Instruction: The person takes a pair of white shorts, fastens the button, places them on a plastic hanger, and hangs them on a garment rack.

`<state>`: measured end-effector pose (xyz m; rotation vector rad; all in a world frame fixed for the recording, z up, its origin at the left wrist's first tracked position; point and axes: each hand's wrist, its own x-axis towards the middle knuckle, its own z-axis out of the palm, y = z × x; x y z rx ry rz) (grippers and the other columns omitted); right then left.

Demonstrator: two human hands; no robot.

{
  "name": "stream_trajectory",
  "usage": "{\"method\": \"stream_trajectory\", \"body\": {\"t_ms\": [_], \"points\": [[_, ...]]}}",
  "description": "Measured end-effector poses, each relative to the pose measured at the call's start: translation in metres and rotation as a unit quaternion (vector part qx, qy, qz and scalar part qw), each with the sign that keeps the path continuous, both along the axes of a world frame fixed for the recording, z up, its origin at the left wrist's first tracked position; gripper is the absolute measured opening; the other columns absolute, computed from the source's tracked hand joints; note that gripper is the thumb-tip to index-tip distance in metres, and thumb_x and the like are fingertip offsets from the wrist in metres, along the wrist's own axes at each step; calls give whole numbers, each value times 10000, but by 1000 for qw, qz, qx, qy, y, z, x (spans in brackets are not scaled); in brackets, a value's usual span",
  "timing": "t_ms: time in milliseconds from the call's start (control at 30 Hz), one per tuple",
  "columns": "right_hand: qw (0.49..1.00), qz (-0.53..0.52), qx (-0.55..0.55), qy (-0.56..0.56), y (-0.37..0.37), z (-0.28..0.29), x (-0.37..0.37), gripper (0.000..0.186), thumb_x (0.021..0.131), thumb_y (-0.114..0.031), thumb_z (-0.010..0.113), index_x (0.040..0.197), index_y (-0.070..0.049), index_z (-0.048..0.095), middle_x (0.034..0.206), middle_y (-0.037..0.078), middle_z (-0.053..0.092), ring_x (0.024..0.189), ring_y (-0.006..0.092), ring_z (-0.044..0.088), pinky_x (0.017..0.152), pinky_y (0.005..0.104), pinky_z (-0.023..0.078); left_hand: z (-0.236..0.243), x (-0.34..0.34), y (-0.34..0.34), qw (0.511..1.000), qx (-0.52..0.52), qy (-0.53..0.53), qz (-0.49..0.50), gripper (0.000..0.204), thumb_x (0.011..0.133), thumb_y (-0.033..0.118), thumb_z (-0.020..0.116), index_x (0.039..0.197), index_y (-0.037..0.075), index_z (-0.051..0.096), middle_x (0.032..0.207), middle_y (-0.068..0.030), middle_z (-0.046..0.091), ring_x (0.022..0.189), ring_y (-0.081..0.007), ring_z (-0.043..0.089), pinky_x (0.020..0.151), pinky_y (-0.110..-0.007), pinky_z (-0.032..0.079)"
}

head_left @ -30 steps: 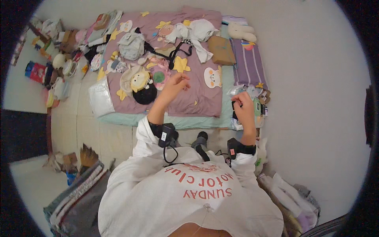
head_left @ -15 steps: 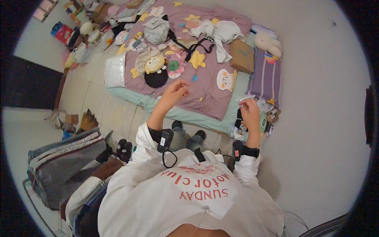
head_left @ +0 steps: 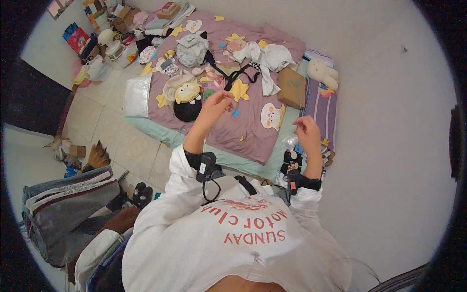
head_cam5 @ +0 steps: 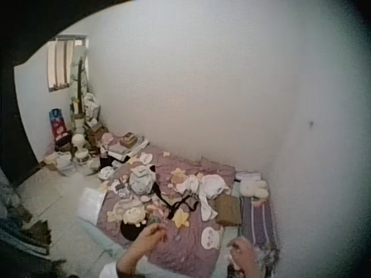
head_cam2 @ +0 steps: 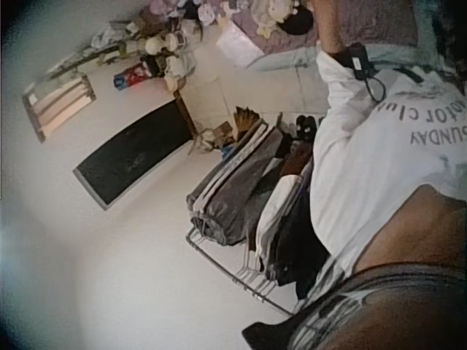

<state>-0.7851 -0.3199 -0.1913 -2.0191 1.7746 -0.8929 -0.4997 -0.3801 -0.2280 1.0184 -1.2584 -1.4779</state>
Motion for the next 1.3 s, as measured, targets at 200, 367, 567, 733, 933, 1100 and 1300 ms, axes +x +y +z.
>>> {"method": "stream_trajectory", "body": {"t_ms": [200,367,567,733,933,1100,1300], "points": [[1000,-17,-15,14,-9,-9,15,147,649,3,465,764,-46,542,738,86,492,625,204,495,588,283,402,0,13,-23,1000,13,2,9,147,778,77,445,891,1,499,710,-50,549,621,-104,506,564,-210,401],[1000,-8,-10,-9,-22,-25,20,140,648,-3,469,760,-46,541,736,96,488,629,219,493,583,298,399,-6,22,-30,1000,13,-16,7,139,782,99,455,882,14,500,710,-45,546,622,-95,510,558,-204,404],[1000,-5,5,3,-46,-55,19,147,648,-5,458,763,-44,541,726,106,475,654,238,491,588,310,389,-37,30,-41,999,29,1,20,141,793,143,451,875,38,496,707,-36,541,605,-82,507,524,-189,404],[1000,8,13,-16,-71,-81,9,163,651,0,447,775,-38,546,732,110,472,668,243,494,595,306,389,-59,20,-59,998,58,-4,32,133,791,146,450,860,42,496,696,-42,543,597,-76,505,478,-187,395],[999,16,32,-15,-105,-112,-27,145,651,-10,477,778,-33,544,746,116,483,696,247,506,614,306,400,-96,-14,-95,998,20,-43,30,147,771,129,464,882,38,494,708,-51,550,595,-91,511,484,-188,377],[1000,20,-7,-3,-165,-147,-70,131,652,-19,490,772,-30,541,731,121,498,687,250,512,617,309,406,-124,-38,-139,997,56,-31,42,172,769,130,466,906,30,495,712,-53,554,614,-102,515,516,-192,375],[998,57,1,23,-281,-217,-125,145,667,-52,492,797,-45,557,760,130,531,704,254,531,624,317,414,-198,-68,-222,993,32,20,110,188,773,130,463,911,6,494,707,-58,558,618,-106,516,505,-201,378]]}}
